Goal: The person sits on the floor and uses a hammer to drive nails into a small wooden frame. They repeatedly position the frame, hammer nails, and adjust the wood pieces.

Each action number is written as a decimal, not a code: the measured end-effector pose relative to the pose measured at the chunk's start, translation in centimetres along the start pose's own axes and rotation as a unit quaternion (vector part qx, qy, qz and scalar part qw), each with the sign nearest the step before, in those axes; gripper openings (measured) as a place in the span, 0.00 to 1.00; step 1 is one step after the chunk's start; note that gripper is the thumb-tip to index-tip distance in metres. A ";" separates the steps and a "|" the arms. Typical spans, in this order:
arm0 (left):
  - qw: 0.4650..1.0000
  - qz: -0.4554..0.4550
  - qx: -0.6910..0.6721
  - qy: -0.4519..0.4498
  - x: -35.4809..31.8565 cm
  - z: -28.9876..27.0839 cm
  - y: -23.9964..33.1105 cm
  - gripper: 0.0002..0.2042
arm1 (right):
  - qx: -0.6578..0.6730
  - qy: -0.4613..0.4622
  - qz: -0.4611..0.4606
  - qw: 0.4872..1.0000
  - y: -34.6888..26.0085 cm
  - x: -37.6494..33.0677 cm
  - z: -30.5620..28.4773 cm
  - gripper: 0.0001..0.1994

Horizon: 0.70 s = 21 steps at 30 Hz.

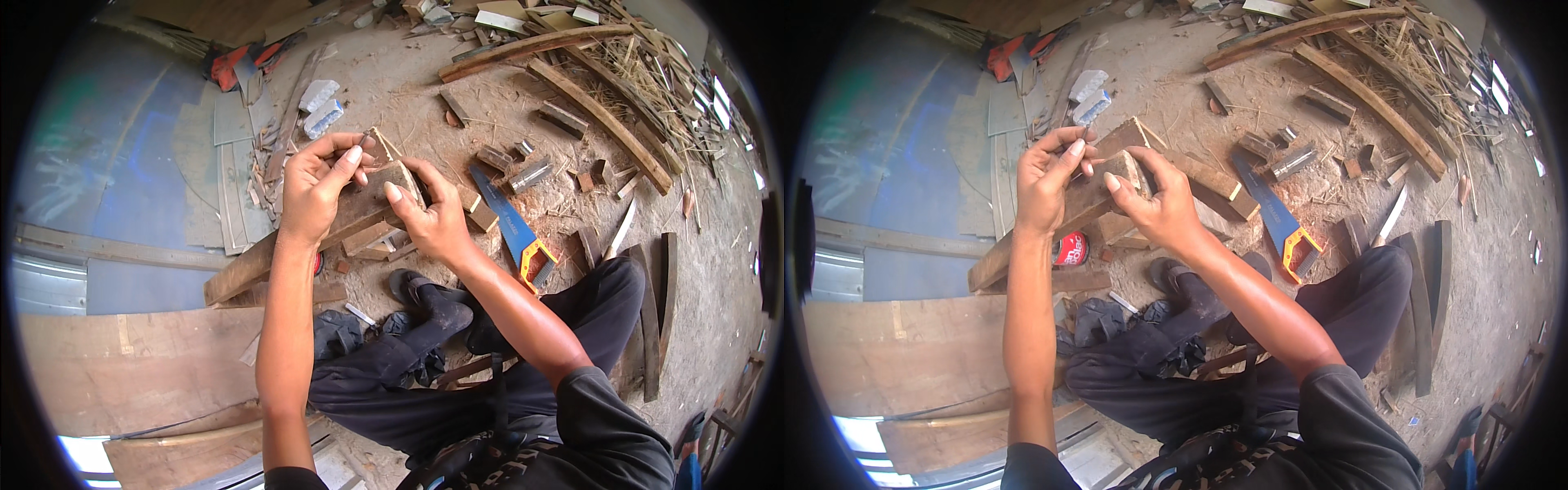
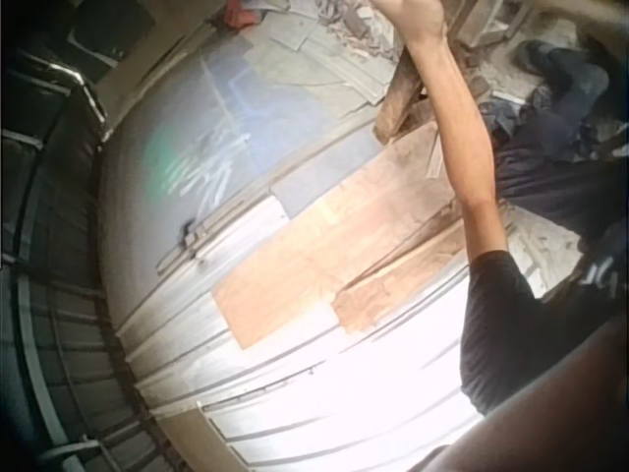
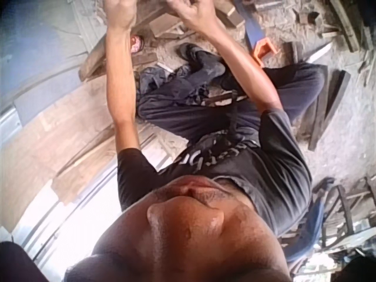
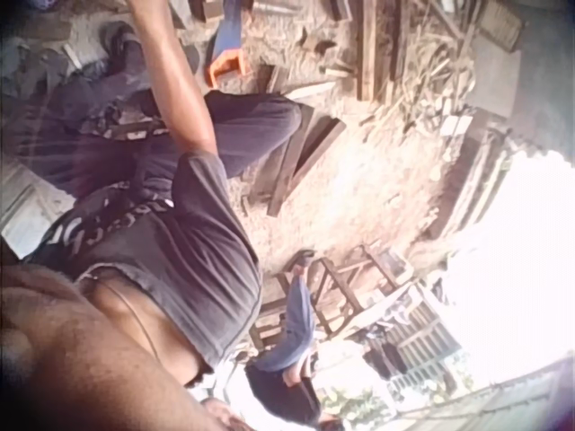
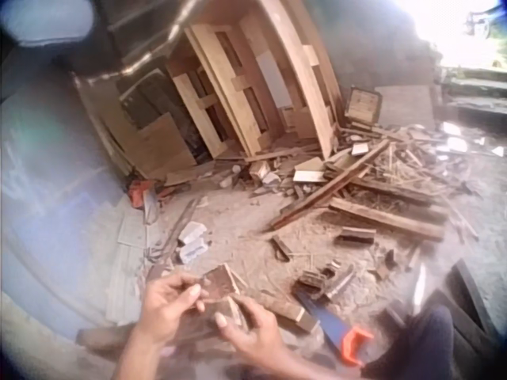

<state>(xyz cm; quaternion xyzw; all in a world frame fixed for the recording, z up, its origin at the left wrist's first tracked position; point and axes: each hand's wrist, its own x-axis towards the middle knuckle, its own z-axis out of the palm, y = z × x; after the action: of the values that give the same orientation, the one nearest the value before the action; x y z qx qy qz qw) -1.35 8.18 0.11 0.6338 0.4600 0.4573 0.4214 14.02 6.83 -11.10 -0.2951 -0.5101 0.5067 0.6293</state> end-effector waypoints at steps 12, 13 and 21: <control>1.000 0.004 -0.010 -0.026 -0.3 -0.4 -0.1 0.10 | 0.019 -0.056 -0.015 0.998 -0.3 0.8 -0.8 0.32; 1.000 0.004 -0.010 -0.027 -0.1 -0.6 -0.2 0.10 | 0.014 -0.046 -0.021 0.999 -0.3 0.9 -0.6 0.31; 0.999 -0.001 -0.014 -0.032 -0.1 -0.6 -0.1 0.10 | 0.000 -0.059 -0.017 0.998 0.0 0.8 -0.8 0.33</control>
<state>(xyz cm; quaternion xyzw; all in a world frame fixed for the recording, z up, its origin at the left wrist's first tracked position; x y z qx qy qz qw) -2.00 8.18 0.10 0.6418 0.4400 0.4428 0.4454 14.75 7.74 -11.09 -0.2562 -0.5516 0.5122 0.6064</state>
